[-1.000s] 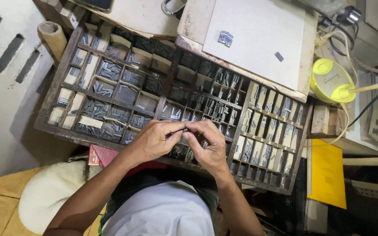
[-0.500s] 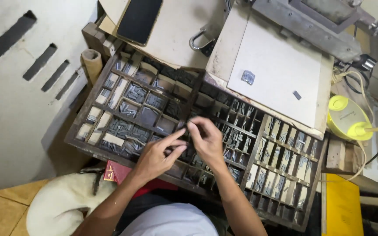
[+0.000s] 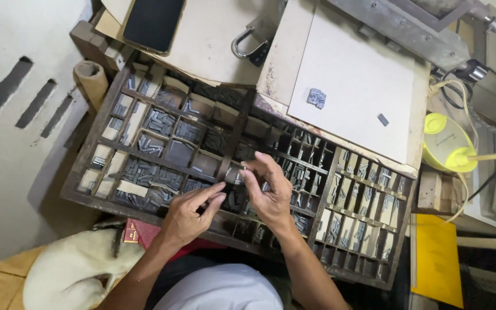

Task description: The person picks individual metal movable type pieces from a compartmentalized tray and places them onto a white surface, arranging them into a short line. The person repeatedly picks, places, and adjusts the type pieces by hand.

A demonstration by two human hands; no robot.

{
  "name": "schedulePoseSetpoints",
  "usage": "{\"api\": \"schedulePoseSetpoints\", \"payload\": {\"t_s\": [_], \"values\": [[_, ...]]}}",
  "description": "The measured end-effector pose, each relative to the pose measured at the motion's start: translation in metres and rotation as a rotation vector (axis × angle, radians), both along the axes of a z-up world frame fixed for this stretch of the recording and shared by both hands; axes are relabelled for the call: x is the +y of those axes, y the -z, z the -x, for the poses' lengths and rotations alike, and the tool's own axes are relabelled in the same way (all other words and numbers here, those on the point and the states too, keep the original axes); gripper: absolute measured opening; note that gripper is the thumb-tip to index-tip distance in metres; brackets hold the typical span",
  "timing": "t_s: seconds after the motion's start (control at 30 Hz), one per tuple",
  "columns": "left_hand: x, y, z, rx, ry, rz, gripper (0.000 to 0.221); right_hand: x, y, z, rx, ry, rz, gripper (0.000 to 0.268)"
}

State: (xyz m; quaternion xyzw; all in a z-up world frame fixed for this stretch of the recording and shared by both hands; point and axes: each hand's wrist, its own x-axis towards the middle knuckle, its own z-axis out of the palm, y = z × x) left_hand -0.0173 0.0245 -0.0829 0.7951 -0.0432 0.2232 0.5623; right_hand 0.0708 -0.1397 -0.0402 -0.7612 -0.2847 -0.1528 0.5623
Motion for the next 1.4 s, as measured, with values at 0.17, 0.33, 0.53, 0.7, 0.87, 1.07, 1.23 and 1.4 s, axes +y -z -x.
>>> {"api": "schedulePoseSetpoints", "payload": {"t_s": [0.17,0.33,0.53,0.7,0.87,1.07,1.23,1.4], "values": [[-0.001,-0.011,0.001,-0.055,-0.011,-0.001,0.026,-0.002,-0.006,0.004,-0.004,0.008,-0.008,0.042],[-0.004,-0.009,0.006,-0.179,-0.125,-0.043,0.017,-0.031,0.011,0.001,0.064,0.088,0.111,0.021],[0.008,0.047,0.018,-0.188,-0.275,0.378,0.045,-0.023,0.042,0.038,0.301,0.009,0.144,0.012],[0.009,0.049,0.023,-0.168,-0.348,0.625,0.073,0.009,0.019,0.063,0.317,-0.14,0.163,0.007],[0.011,0.036,0.03,0.135,-0.387,0.491,0.067,-0.012,-0.024,0.059,0.075,-0.255,0.395,0.031],[0.026,-0.071,-0.017,-0.151,-0.185,0.038,0.025,-0.079,-0.127,0.017,-0.309,0.112,0.311,0.009],[0.009,-0.12,-0.093,-0.521,-0.11,-0.27,0.021,-0.067,-0.147,-0.043,-0.358,0.276,0.509,0.01],[-0.005,-0.148,-0.131,-0.553,-0.11,-0.265,0.021,-0.033,-0.152,-0.061,-0.231,0.41,0.601,0.026]]}}
